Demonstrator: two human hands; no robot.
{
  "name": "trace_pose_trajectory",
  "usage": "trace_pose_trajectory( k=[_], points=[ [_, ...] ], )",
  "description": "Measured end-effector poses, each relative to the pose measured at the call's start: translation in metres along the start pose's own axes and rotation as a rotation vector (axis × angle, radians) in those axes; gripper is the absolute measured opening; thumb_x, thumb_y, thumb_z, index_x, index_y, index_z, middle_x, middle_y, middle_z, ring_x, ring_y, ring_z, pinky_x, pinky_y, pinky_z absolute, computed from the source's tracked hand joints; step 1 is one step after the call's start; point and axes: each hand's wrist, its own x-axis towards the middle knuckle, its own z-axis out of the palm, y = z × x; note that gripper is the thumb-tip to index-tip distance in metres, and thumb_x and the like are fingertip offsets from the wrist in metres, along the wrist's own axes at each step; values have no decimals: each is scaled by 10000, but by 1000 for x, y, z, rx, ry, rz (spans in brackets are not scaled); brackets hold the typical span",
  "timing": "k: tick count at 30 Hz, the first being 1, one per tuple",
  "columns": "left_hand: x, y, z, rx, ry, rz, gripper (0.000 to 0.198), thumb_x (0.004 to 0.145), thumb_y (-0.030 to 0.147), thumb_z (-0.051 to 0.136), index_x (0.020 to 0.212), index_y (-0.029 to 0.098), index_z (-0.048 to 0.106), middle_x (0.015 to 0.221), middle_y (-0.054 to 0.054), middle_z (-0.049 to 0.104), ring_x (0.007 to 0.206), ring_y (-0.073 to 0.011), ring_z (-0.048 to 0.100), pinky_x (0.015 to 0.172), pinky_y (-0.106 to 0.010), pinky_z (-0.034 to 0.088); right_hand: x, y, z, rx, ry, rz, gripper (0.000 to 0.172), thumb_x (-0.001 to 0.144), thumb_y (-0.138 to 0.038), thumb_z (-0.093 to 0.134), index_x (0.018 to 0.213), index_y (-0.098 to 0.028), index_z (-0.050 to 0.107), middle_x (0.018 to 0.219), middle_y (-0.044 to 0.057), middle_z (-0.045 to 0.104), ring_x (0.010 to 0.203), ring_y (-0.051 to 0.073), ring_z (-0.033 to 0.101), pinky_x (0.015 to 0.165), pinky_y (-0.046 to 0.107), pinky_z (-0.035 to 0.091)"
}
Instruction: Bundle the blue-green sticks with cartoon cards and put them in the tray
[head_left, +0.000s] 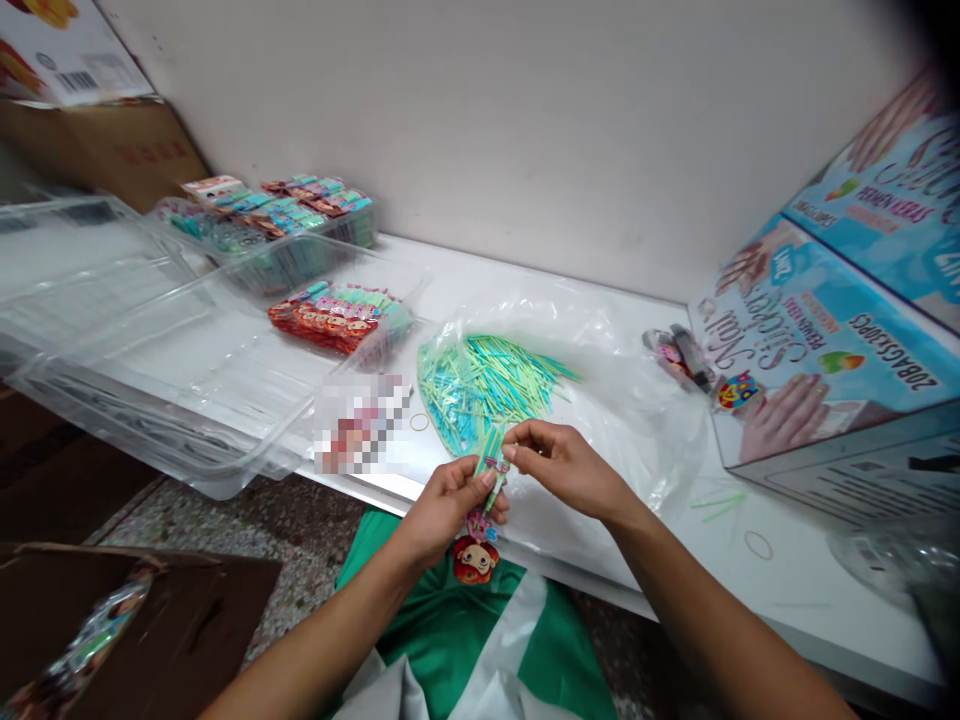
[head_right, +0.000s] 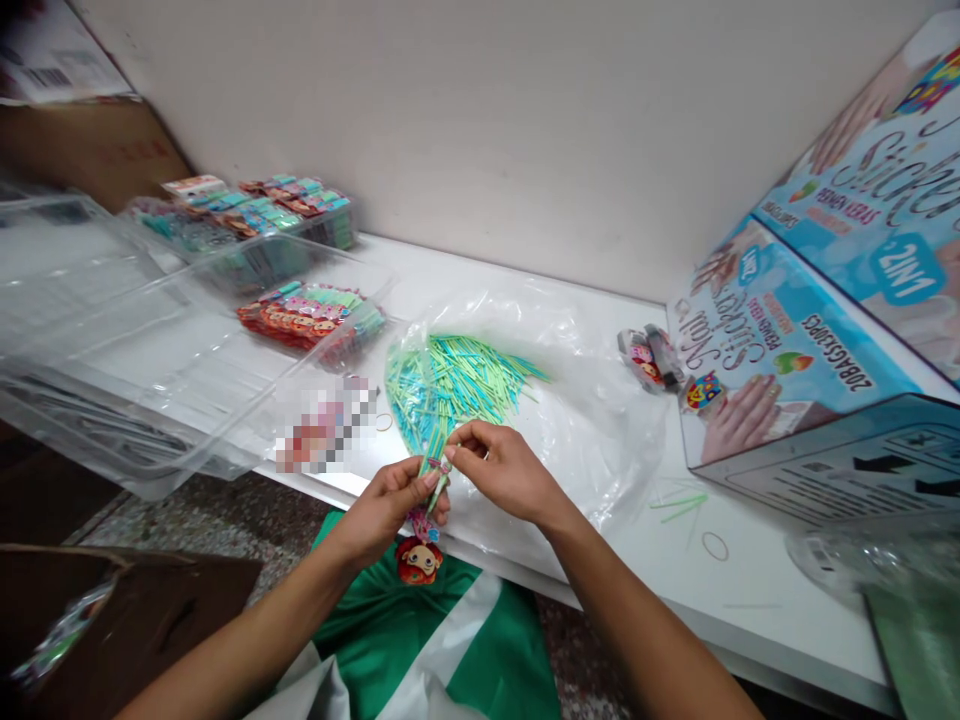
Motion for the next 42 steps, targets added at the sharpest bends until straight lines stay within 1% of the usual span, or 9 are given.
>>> trace_pose_trajectory(
  k=[7, 15, 20, 24, 28, 32, 36, 39, 42],
  points=[
    [-2, -1, -2, -23, -50, -4, 286, 800, 399, 603, 825, 119, 549, 674, -33, 620, 550, -111, 578, 558, -227, 455, 4, 6, -1, 79, -42, -5, 196, 814, -355, 549, 798, -166, 599, 698, -9, 533, 624, 109, 476, 598, 249, 399],
    [-2, 0, 0, -69, -9, -39, 315, 771, 418, 631, 819, 115, 558, 674, -47, 641, 550, -125, 593, 545, -231, 460, -1, -5, -7, -110, -49, -3, 127, 801, -244, 511, 714, -168, 566, 632, -35, 483, 601, 97, 427, 558, 221, 343],
    [-1, -1, -2, -44, -20, -25, 345, 757, 439, 640, 844, 113, 571, 670, -44, 639, 545, -122, 589, 552, -232, 459, -1, -5, -2, -123, -26, -26, 164, 830, -308, 507, 812, -175, 601, 722, -7, 569, 684, 122, 503, 622, 241, 383],
    [-1, -1, -2, -40, -37, -27, 352, 750, 452, 641, 827, 115, 576, 675, -47, 641, 550, -124, 593, 550, -231, 461, 2, -1, 2, -39, -12, -26, 193, 835, -331, 508, 787, -170, 603, 705, -7, 561, 664, 123, 509, 626, 248, 400],
    [-1, -2, -3, -37, -55, -41, 340, 762, 441, 633, 833, 114, 574, 694, -57, 646, 560, -127, 602, 540, -223, 463, 4, 0, 1, -45, -7, -22, 186, 824, -331, 523, 768, -169, 594, 687, -14, 545, 644, 118, 495, 619, 247, 394],
    [0, -2, -4, -26, -85, -48, 322, 783, 419, 617, 857, 108, 578, 702, -65, 649, 566, -129, 607, 537, -222, 471, 3, -3, 0, -83, -5, -10, 145, 813, -291, 522, 754, -171, 578, 653, -28, 511, 608, 105, 461, 582, 233, 369],
    [0, 0, -3, -39, -72, -38, 314, 790, 413, 609, 869, 111, 573, 705, -70, 656, 579, -137, 616, 549, -231, 479, -1, -11, -4, -162, -18, 11, 118, 795, -246, 521, 714, -175, 568, 587, -50, 452, 545, 88, 402, 511, 215, 313],
    [0, 1, -3, -42, -76, -41, 328, 775, 425, 623, 875, 116, 577, 703, -66, 656, 573, -137, 615, 541, -227, 475, -5, -16, -7, -210, -49, 10, 125, 798, -250, 522, 709, -178, 574, 585, -47, 484, 544, 90, 423, 503, 216, 311],
    [1, 1, -3, -40, -79, -50, 336, 760, 433, 636, 863, 119, 579, 696, -61, 656, 560, -133, 609, 535, -225, 472, -5, -15, -6, -196, -31, -21, 147, 824, -293, 513, 782, -182, 600, 680, -15, 576, 631, 116, 510, 573, 233, 376]
  ],
)
